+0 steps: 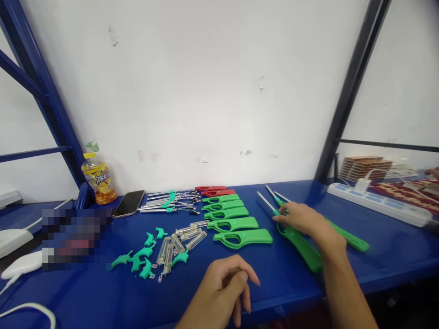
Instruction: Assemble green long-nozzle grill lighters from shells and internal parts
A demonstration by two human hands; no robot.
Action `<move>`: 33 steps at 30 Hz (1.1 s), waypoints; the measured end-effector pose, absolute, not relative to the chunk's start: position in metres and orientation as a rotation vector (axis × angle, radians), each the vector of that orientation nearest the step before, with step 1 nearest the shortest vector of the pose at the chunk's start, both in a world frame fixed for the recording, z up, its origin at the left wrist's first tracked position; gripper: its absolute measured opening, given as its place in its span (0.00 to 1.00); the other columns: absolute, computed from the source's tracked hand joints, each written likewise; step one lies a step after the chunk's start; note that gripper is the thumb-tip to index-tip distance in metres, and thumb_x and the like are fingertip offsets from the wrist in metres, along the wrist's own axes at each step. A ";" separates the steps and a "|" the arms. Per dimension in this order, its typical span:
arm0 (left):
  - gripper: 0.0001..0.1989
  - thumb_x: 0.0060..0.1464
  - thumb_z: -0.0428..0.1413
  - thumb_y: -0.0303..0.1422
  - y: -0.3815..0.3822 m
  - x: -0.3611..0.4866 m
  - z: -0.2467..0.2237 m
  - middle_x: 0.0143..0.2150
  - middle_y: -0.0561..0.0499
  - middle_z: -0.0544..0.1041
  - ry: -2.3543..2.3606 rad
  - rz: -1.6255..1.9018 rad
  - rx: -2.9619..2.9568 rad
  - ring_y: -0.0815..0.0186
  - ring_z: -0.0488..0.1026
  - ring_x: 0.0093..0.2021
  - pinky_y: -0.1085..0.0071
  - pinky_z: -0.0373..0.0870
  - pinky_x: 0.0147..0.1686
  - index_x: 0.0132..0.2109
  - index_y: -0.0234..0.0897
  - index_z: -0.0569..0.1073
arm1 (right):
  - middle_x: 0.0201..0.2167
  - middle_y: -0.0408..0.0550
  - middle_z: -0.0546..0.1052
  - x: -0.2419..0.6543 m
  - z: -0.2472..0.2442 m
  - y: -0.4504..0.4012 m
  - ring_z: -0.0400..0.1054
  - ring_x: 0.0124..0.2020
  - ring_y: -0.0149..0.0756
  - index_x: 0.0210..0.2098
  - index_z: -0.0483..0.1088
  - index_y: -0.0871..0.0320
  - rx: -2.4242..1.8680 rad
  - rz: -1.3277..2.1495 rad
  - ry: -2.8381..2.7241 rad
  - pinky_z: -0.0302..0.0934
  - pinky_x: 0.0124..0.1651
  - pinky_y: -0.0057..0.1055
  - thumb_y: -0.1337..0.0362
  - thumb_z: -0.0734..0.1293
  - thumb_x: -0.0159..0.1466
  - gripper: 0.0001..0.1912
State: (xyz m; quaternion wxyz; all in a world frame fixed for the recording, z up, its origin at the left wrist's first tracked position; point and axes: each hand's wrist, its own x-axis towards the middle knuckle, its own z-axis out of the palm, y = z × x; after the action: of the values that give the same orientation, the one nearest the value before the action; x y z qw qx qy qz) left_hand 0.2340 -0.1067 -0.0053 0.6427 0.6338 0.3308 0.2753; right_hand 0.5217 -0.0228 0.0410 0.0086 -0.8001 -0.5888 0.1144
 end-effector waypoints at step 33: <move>0.18 0.64 0.54 0.47 -0.105 0.235 -0.010 0.24 0.56 0.73 0.750 0.642 1.432 0.75 0.61 0.15 0.78 0.53 0.16 0.42 0.35 0.75 | 0.35 0.43 0.81 0.471 0.052 -0.043 0.74 0.32 0.37 0.48 0.82 0.54 -1.752 0.716 -2.315 0.60 0.34 0.28 0.61 0.79 0.55 0.21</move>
State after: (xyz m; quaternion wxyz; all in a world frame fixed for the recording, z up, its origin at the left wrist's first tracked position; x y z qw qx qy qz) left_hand 0.2353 -0.1054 -0.0099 0.6451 0.6291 0.3294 0.2821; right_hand 0.4708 -0.0433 0.0517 0.0758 -0.5843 -0.7720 0.2387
